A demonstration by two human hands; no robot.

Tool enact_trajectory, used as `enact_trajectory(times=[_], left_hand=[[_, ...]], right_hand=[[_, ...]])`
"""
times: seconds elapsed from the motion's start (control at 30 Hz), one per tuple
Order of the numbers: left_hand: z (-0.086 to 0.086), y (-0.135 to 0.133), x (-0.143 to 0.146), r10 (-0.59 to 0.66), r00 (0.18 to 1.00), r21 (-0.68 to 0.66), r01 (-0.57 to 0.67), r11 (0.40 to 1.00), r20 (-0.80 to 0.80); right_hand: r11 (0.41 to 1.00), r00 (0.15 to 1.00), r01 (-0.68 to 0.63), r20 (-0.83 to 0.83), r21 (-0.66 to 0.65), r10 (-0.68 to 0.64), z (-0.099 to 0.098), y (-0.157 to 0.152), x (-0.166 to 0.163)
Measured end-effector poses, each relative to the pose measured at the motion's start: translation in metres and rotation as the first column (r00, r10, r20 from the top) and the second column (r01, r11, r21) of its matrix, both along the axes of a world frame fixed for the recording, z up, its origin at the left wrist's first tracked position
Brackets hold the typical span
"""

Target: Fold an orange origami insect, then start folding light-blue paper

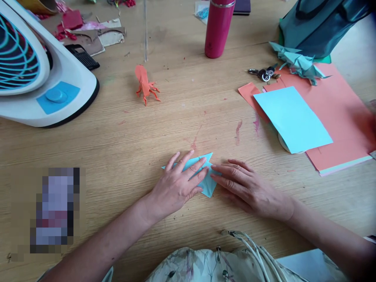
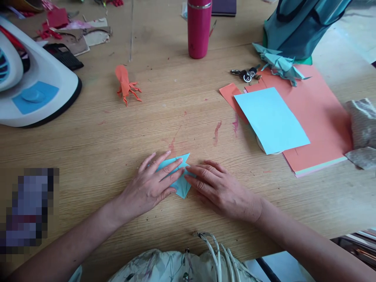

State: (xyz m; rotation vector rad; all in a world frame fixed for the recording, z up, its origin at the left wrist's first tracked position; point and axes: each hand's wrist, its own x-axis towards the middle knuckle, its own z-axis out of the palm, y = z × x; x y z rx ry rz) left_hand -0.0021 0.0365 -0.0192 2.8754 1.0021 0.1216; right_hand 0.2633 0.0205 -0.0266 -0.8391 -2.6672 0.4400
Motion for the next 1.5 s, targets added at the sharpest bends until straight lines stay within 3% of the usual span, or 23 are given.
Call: enact_trajectory(times=[0.3,0.6,0.83,1.17,1.3,1.5], left_hand=[[-0.004,-0.002,-0.003,0.041,0.999,-0.019,-0.041,0.999,-0.017],[-0.007,-0.004,-0.006,0.053,0.998,-0.055,-0.055,0.997,-0.044],[-0.005,-0.006,-0.007,0.063,0.997,-0.048,-0.065,0.997,-0.054],[-0.01,-0.007,-0.012,0.044,0.999,-0.044,-0.046,0.998,-0.026],[-0.009,-0.001,-0.018,0.128,0.991,0.005,-0.128,0.992,0.026],[-0.002,0.011,-0.02,0.36,0.926,0.026,-0.365,0.931,0.114]], right_hand=[[0.997,0.99,0.037,0.136,0.066,-0.046,-0.002,-0.007,-0.005],[0.99,0.986,0.026,0.161,0.139,-0.049,-0.001,-0.028,-0.016],[0.993,0.993,0.023,0.115,0.117,-0.037,-0.008,-0.041,-0.021],[0.996,0.988,0.015,0.152,0.093,-0.029,-0.006,-0.036,-0.018],[0.997,0.987,0.019,0.161,0.07,-0.03,-0.002,-0.034,-0.02],[0.99,0.982,0.03,0.18,0.136,-0.055,0.002,-0.034,-0.031]])
